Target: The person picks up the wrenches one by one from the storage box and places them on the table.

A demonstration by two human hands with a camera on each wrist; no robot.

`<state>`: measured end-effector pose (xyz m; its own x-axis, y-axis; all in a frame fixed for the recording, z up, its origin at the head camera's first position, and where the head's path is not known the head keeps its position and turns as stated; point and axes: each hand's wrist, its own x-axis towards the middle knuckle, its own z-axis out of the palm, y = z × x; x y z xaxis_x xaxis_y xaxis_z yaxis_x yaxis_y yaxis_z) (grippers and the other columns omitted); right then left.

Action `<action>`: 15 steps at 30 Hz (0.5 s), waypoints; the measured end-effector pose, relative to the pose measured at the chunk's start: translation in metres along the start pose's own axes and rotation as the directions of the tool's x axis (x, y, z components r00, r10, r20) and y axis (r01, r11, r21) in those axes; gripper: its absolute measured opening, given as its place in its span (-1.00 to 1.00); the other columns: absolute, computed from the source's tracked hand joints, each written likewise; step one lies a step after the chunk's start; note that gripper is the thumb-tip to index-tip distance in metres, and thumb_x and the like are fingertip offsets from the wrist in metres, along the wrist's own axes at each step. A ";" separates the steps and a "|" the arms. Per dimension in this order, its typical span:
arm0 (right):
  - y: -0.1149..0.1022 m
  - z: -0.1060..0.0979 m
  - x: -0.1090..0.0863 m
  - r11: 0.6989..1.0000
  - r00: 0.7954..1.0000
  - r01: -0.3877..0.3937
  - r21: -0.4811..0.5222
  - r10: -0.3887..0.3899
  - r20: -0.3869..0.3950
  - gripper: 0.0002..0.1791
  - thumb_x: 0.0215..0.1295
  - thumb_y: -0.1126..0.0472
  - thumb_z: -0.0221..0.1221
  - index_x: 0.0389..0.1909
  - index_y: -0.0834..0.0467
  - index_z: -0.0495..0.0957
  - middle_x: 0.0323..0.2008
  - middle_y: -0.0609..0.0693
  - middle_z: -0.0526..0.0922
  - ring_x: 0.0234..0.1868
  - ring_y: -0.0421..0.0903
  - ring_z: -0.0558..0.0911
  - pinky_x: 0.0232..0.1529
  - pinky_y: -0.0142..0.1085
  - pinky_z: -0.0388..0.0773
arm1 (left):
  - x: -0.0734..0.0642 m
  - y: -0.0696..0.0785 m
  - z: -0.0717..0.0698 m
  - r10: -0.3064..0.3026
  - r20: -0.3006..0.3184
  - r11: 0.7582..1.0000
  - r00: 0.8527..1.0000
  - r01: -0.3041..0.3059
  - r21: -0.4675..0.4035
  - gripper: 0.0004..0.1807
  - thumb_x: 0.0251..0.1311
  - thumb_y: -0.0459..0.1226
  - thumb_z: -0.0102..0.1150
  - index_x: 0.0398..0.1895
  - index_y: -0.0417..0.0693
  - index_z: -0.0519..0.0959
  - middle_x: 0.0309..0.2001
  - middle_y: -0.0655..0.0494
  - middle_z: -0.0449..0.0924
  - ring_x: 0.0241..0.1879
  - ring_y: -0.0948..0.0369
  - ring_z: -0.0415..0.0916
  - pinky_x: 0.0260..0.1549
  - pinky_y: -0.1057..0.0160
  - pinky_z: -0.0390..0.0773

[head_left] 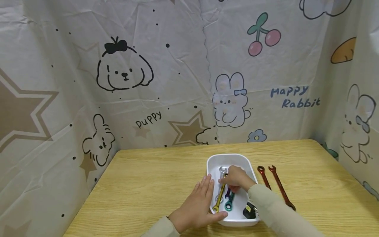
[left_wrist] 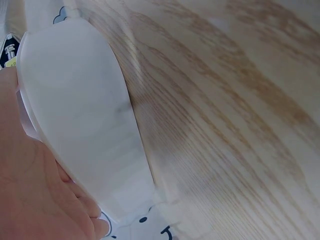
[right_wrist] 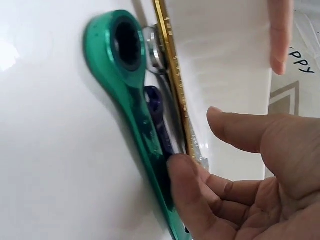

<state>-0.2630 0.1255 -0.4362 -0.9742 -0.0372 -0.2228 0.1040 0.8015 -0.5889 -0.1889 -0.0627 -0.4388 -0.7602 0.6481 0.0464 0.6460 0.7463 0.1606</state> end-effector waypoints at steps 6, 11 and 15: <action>-0.003 0.008 0.002 0.996 0.999 0.035 -0.086 -0.037 -0.021 -0.62 -0.08 0.09 0.47 -0.52 0.23 0.48 -0.66 0.02 0.54 -0.73 -0.19 0.49 -0.75 -0.48 0.37 | 0.000 -0.001 0.001 0.003 -0.010 1.000 1.000 -0.003 0.011 0.18 0.14 0.49 -0.42 0.49 -0.31 -0.09 0.51 -0.24 -0.21 0.49 -0.06 -0.20 0.39 -0.02 0.04; -0.006 0.011 0.002 0.999 0.999 0.021 -0.036 -0.022 -0.029 -0.64 -0.10 0.17 0.47 -0.46 0.28 0.49 -0.61 0.05 0.54 -0.70 -0.16 0.54 -0.70 -0.42 0.49 | 0.001 -0.001 0.001 0.008 -0.014 1.000 1.000 -0.007 0.017 0.18 0.14 0.49 -0.42 0.49 -0.30 -0.11 0.50 -0.25 -0.20 0.49 -0.07 -0.20 0.39 -0.03 0.04; -0.007 0.012 0.001 0.999 0.999 0.040 -0.023 -0.041 -0.029 -0.67 -0.11 0.21 0.44 -0.47 0.29 0.49 -0.63 0.05 0.53 -0.74 -0.18 0.51 -0.72 -0.42 0.48 | 0.000 -0.001 0.001 0.009 -0.012 1.000 1.000 -0.009 0.008 0.17 0.15 0.48 -0.39 0.50 -0.29 -0.12 0.51 -0.23 -0.22 0.49 -0.07 -0.20 0.39 -0.03 0.03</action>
<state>-0.2623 0.1124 -0.4420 -0.9830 -0.0524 -0.1760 0.0603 0.8129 -0.5792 -0.1899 -0.0631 -0.4403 -0.7552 0.6527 0.0598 0.6531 0.7418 0.1523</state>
